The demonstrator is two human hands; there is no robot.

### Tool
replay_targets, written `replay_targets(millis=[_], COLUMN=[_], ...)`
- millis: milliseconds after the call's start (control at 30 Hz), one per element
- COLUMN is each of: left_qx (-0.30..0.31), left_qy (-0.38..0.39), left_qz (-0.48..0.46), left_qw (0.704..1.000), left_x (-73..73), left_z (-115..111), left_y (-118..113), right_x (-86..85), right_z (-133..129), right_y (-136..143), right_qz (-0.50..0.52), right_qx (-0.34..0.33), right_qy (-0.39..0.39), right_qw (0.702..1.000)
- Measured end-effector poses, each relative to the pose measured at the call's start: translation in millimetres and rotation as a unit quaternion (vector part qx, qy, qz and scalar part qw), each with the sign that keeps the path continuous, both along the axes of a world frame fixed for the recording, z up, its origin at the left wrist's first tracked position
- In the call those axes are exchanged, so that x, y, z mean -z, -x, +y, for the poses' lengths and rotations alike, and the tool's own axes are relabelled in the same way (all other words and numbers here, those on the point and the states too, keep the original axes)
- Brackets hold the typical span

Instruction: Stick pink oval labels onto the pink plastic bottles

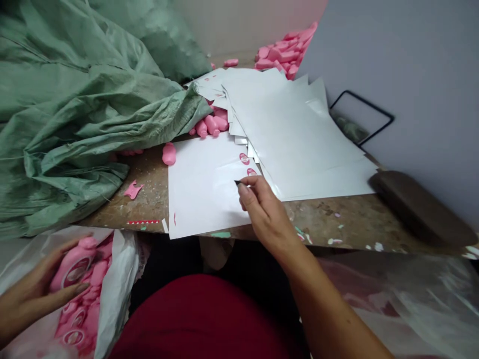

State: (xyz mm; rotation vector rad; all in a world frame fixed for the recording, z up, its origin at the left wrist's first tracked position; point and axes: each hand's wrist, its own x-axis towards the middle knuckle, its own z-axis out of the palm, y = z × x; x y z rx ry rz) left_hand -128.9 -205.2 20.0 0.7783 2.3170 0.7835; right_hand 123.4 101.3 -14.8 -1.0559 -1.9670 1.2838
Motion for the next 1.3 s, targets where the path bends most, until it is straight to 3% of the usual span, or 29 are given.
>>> replay_targets(millis=[33,100,167,233,367,467,533,633,700,800,933,1067,1167,1300], left_qx=[-0.009,-0.015,0.046,0.149,0.293,0.391,0.443,0.483,0.485,0.46,0.423,0.458,0.499,0.523], left_qy=[0.033,0.041,-0.029,-0.11,-0.187,-0.157,-0.11,-0.062,-0.064,-0.076,-0.111,-0.102,-0.055,-0.051], left_qz=[0.067,0.145,0.163,0.153,0.136,0.179,0.223,0.279,0.293,0.279,0.231,0.168,0.163,0.174], left_qw=[0.997,0.989,0.985,0.971,0.928,0.889,0.862,0.828,0.822,0.839,0.869,0.867,0.849,0.833], left_x=[-1.0,-1.7,1.5,8.8,25.3,38.4,50.7,67.9,70.4,57.6,39.4,47.9,58.7,58.9], left_z=[-7.7,-1.2,29.9,73.7,153.1,185.8,193.2,184.3,171.7,165.8,205.0,252.6,259.8,247.1], left_y=[7.7,10.7,1.9,-11.4,-38.3,-52.1,-51.7,-32.7,-13.9,1.4,-26.0,-68.0,-73.0,-60.4], right_x=[0.3,1.3,2.7,4.3,4.3,3.5,4.6,9.1,12.7,16.0,17.5,20.2,23.6,27.5], right_z=[-3.6,-16.2,-30.5,-40.1,-32.7,-9.4,7.4,23.6,26.2,23.4,23.7,30.5,32.9,29.6], right_y=[2.2,12.3,25.7,35.9,30.2,4.8,-15.0,-36.3,-40.7,-35.7,-23.5,-17.1,-16.5,-17.4], right_qz=[-0.025,-0.062,-0.082,-0.098,-0.103,-0.089,-0.098,-0.115,-0.118,-0.138,-0.191,-0.237,-0.251,-0.245], right_qx=[-0.022,-0.087,-0.15,-0.178,-0.128,-0.035,0.038,0.1,0.087,0.036,0.017,0.006,-0.016,-0.045], right_qy=[-0.016,-0.053,-0.085,-0.112,-0.111,-0.093,-0.095,-0.109,-0.123,-0.13,-0.154,-0.182,-0.197,-0.226], right_qw=[0.999,0.993,0.982,0.973,0.98,0.991,0.99,0.982,0.981,0.981,0.969,0.954,0.948,0.942])
